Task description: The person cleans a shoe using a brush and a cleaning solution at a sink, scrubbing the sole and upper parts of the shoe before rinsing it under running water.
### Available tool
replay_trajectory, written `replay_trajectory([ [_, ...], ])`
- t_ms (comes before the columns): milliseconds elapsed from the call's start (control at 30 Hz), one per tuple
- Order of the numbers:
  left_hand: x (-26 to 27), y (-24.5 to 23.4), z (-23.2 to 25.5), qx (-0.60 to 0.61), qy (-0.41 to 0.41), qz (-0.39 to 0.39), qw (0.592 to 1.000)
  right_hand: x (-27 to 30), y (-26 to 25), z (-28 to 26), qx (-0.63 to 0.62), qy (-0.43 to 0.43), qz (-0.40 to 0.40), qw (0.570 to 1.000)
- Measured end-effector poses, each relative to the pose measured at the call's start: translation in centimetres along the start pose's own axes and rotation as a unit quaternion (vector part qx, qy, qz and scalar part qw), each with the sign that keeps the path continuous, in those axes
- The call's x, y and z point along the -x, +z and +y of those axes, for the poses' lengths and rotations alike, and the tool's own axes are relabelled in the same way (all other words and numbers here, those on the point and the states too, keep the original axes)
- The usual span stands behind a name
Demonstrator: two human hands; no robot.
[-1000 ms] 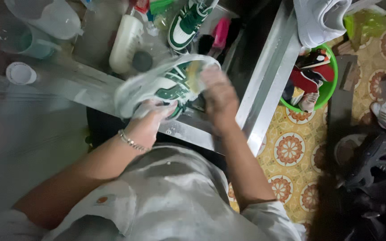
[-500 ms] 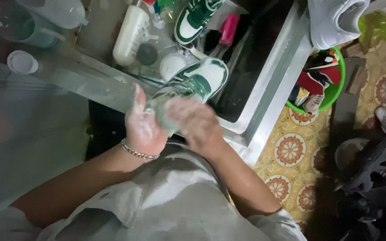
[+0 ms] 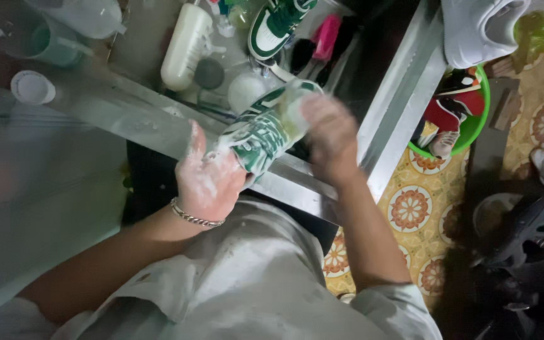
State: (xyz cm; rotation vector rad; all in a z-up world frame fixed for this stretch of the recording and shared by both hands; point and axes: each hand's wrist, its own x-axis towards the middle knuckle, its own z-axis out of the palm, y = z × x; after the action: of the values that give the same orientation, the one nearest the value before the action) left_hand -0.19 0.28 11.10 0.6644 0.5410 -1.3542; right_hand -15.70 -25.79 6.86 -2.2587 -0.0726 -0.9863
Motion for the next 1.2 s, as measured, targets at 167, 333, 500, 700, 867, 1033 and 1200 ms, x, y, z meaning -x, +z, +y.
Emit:
replay_trajectory([
  [167,-1.3,-2.9,-0.7,0.064,0.045,-0.056,0.995,-1.5,1.5,-6.7,0.119,0.061,-0.038,0.990],
  [333,3.8,6.5,0.6,0.018,0.055,-0.057,0.997,3.4,-0.2,1.2,0.075,0.027,0.000,0.997],
  [500,2.6,4.0,-0.4,0.053,0.053,-0.049,0.996,8.1,4.6,-4.1,0.260,0.118,-0.038,0.958],
  [700,0.8,1.1,-0.9,0.087,0.049,-0.037,0.994,6.3,0.3,2.7,0.154,0.072,0.071,0.983],
  [867,-0.1,-1.6,-1.3,0.117,0.049,-0.034,0.991,2.9,6.3,-8.1,0.325,0.186,-0.152,0.915],
  [1033,-1.3,-6.5,-0.8,0.140,0.053,-0.032,0.988,3.5,3.5,-0.8,0.239,0.024,0.079,0.967],
  [1200,5.2,8.6,0.8,0.214,0.061,-0.034,0.974,1.6,8.3,-14.2,-0.098,0.225,0.044,0.969],
])
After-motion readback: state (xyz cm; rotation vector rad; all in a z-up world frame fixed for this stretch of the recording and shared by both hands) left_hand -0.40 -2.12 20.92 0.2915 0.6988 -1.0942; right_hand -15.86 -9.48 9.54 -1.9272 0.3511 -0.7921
